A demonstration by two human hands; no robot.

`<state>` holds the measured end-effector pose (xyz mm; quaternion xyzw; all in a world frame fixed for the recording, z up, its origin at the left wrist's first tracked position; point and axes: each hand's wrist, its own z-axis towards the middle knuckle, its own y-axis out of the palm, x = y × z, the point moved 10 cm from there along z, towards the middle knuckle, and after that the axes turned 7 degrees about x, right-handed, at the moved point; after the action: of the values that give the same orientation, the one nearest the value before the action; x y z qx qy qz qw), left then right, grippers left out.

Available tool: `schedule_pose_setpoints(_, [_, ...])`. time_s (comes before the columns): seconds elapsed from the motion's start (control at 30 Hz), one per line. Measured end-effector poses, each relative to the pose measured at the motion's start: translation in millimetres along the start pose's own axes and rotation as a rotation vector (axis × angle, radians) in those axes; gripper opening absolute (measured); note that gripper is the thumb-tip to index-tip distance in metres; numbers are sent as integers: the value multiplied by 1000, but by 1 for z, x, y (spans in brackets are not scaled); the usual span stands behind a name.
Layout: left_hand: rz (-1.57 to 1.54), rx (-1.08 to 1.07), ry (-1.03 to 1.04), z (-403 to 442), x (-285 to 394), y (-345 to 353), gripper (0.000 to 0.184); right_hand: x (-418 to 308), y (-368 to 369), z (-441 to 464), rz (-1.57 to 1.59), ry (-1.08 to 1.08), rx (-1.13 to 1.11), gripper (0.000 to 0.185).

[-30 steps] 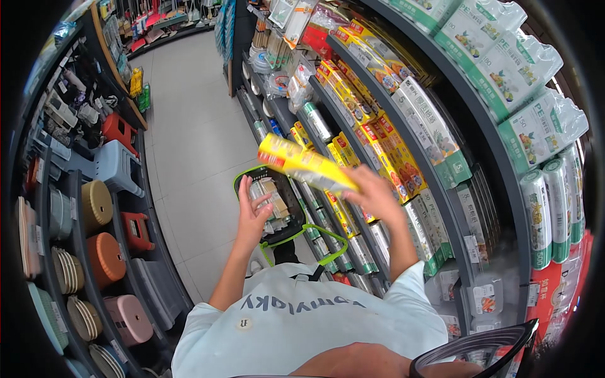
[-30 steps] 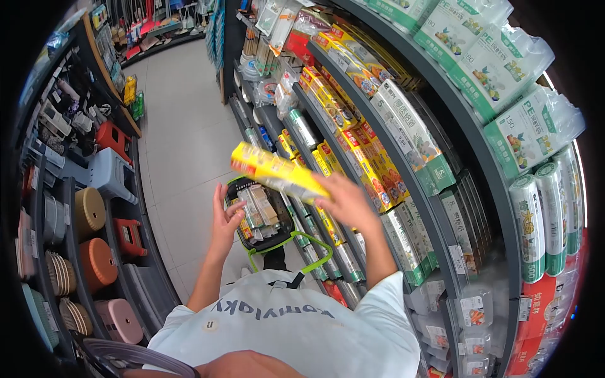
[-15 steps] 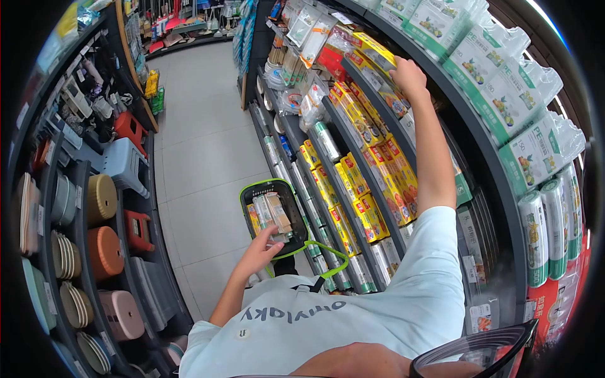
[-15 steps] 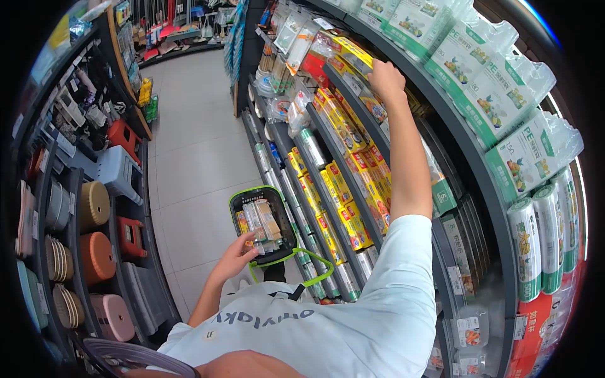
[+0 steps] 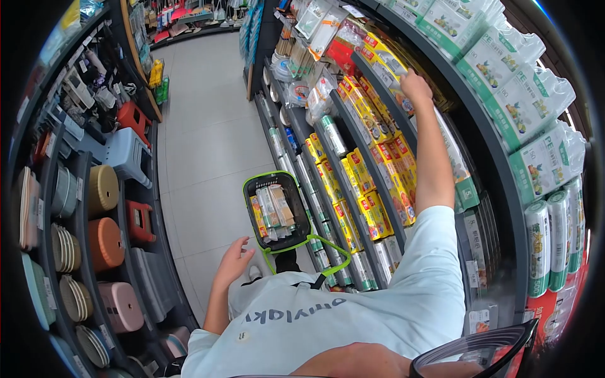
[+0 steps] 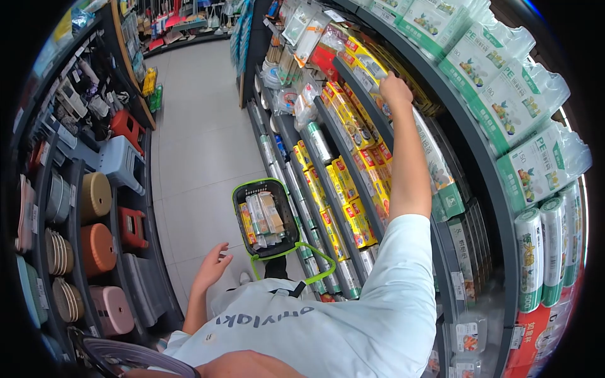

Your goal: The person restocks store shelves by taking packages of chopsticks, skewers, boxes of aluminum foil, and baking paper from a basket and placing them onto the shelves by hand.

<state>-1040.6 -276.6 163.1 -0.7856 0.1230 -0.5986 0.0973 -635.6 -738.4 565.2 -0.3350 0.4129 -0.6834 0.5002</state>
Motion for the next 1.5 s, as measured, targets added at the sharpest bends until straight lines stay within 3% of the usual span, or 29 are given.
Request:
schedule_pose_setpoints(0.17, [82, -34, 151, -5, 26, 23, 52, 1, -1, -4, -27, 105, -55, 40])
schedule_pose_setpoints(0.37, [205, -176, 119, -24, 20, 40, 55, -4, -10, -17, -41, 155, -63, 40])
schedule_pose_setpoints(0.8, [247, -119, 153, -35, 15, 24, 55, 0, -3, -25, -42, 173, -75, 41])
schedule_pose_setpoints(0.87, [292, -106, 186, -33, 9, 25, 54, -25, -33, -36, -202, -43, 403, 45])
schedule_pose_setpoints(0.93, [306, -104, 216, -29, -9, 32, 54, -82, -79, -107, -201, -347, 882, 53])
schedule_pose_setpoints(1.0, [316, -111, 236, -27, -11, 40, 54, -120, -80, -190, 149, -597, 798, 47])
schedule_pose_setpoints(1.03, [348, -157, 171, -24, -16, 46, 53, -129, -46, -221, 409, -686, 492, 54])
schedule_pose_setpoints(1.07, [381, -201, 107, -22, -21, 51, 53, -134, -11, -277, 596, -774, 422, 47])
schedule_pose_setpoints(1.1, [383, -208, 112, -18, -20, 56, 53, -130, 90, -318, 888, -562, -96, 45])
schedule_pose_setpoints(1.13, [539, -231, 151, -15, -22, 66, 52, -144, 113, -391, 645, -902, -94, 47])
schedule_pose_setpoints(1.17, [693, -251, 190, -11, -25, 76, 51, -130, 181, -453, 612, -858, -374, 52])
schedule_pose_setpoints(1.2, [697, -254, 194, -8, -28, 83, 51, -100, 237, -519, 528, -886, -398, 56])
schedule_pose_setpoints(1.27, [838, -347, 258, -5, -35, 104, 48, -28, 341, -638, 212, -709, -1012, 66])
schedule_pose_setpoints(1.3, [846, -351, 258, -3, -34, 107, 48, -8, 347, -667, 256, -580, -1120, 59])
schedule_pose_setpoints(1.37, [762, -449, 289, -6, -32, 123, 46, 31, 382, -710, 401, -352, -1086, 49])
schedule_pose_setpoints(1.5, [857, -558, 321, -4, -29, 148, 44, 40, 351, -689, 379, -326, -955, 45])
